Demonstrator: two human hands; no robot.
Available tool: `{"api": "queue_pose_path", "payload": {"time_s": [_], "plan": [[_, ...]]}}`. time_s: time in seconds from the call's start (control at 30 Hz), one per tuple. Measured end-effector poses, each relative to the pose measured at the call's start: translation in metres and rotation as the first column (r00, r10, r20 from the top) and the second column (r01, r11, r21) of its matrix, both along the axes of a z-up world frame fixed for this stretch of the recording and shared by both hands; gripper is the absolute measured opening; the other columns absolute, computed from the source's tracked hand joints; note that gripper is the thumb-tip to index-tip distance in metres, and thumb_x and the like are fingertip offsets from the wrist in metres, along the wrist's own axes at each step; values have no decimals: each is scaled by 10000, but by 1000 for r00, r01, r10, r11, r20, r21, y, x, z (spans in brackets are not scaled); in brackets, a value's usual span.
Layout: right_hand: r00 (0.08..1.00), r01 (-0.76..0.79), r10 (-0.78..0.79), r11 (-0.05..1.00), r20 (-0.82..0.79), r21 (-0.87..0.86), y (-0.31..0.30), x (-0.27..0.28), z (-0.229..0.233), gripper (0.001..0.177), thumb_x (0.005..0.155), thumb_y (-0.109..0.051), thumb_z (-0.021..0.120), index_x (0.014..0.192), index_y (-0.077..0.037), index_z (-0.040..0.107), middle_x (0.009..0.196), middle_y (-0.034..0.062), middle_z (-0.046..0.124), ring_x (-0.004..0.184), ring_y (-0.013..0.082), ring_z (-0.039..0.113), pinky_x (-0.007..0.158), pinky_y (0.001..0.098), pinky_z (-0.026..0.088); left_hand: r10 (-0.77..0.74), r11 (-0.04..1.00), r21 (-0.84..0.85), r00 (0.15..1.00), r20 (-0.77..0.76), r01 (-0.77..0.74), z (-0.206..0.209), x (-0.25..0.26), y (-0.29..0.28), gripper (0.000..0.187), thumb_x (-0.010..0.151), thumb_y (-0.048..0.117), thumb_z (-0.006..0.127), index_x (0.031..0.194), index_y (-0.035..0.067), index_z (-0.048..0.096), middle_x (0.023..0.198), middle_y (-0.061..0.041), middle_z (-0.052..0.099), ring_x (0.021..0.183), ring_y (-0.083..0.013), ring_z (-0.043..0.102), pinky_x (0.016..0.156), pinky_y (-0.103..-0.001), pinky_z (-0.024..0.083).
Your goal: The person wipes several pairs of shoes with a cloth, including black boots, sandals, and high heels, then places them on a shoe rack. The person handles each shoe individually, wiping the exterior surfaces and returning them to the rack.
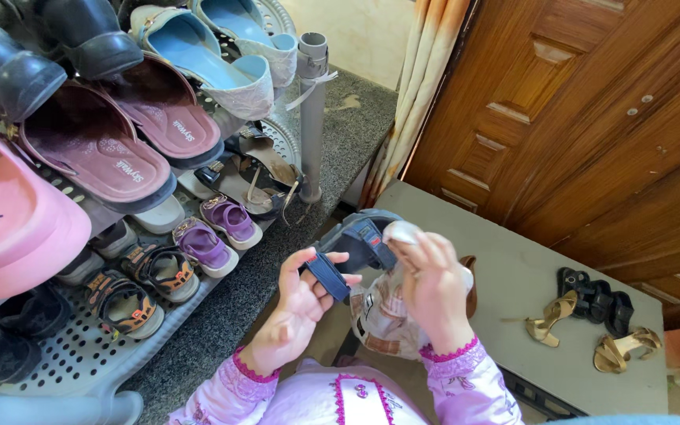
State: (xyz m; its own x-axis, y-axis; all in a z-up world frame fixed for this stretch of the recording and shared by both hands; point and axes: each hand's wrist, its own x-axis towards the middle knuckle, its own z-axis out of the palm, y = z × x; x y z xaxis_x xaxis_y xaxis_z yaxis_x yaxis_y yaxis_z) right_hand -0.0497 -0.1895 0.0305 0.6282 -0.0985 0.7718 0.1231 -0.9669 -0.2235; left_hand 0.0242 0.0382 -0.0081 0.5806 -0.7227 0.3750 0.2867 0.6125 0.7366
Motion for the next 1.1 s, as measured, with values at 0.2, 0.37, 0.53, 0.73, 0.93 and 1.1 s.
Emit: {"api": "queue_pose_path", "payload": {"time_s": [0.2, 0.37, 0.53, 0.73, 0.93, 1.1], "plan": [[981, -163, 170, 984, -95, 78, 0, -1, -1, 560, 874, 72, 628, 1368, 2, 375, 1202, 148, 712, 1104, 391, 678, 870, 434, 568, 50, 998, 39, 996, 68, -52, -12, -1, -1, 1125, 756, 732, 783, 1570, 297, 140, 1622, -222, 293, 1473, -423, 461, 1289, -497, 272], [990, -128, 137, 965, -25, 230, -3, -3, -7, 634, 932, 59, 602, 1486, 30, 294, 1185, 155, 702, 1134, 364, 663, 933, 436, 562, -122, 973, 219, 968, 218, 74, -11, 2, -1, 1207, 757, 783, 735, 1617, 258, 69, 1635, -192, 281, 1474, -393, 482, 1281, -475, 286], [978, -183, 192, 977, -84, 105, -10, -2, -5, 680, 894, 76, 632, 1489, 4, 310, 1217, 168, 707, 1162, 393, 651, 942, 436, 556, -43, 988, 155, 992, 122, 24, -4, -10, -6, 1219, 740, 758, 760, 1607, 264, 59, 1637, -206, 273, 1476, -402, 462, 1282, -502, 273], [969, -201, 217, 971, -117, 132, -15, -5, -7, 654, 876, 98, 626, 1472, 14, 371, 1216, 157, 710, 1165, 390, 652, 950, 439, 549, 121, 991, -61, 992, -21, -122, 6, -13, -5, 1151, 771, 623, 809, 1602, 295, 84, 1644, -227, 245, 1478, -479, 398, 1265, -564, 260], [994, -26, 8, 985, 107, 171, -32, -10, -23, 476, 876, 96, 673, 1302, -43, 514, 1315, 272, 584, 1118, 361, 667, 947, 413, 559, 152, 971, -162, 978, -144, -175, 13, -21, -11, 1085, 819, 544, 786, 1620, 271, 107, 1628, -241, 241, 1449, -516, 377, 1246, -595, 253], [864, -406, 288, 883, 413, 234, -18, -1, -33, 411, 1008, 92, 643, 1313, 6, 381, 1264, 149, 638, 1148, 326, 659, 987, 414, 561, 126, 952, -249, 969, -213, -179, 16, -35, -24, 1062, 830, 556, 760, 1621, 259, 117, 1633, -249, 231, 1455, -508, 359, 1241, -600, 253]]}}
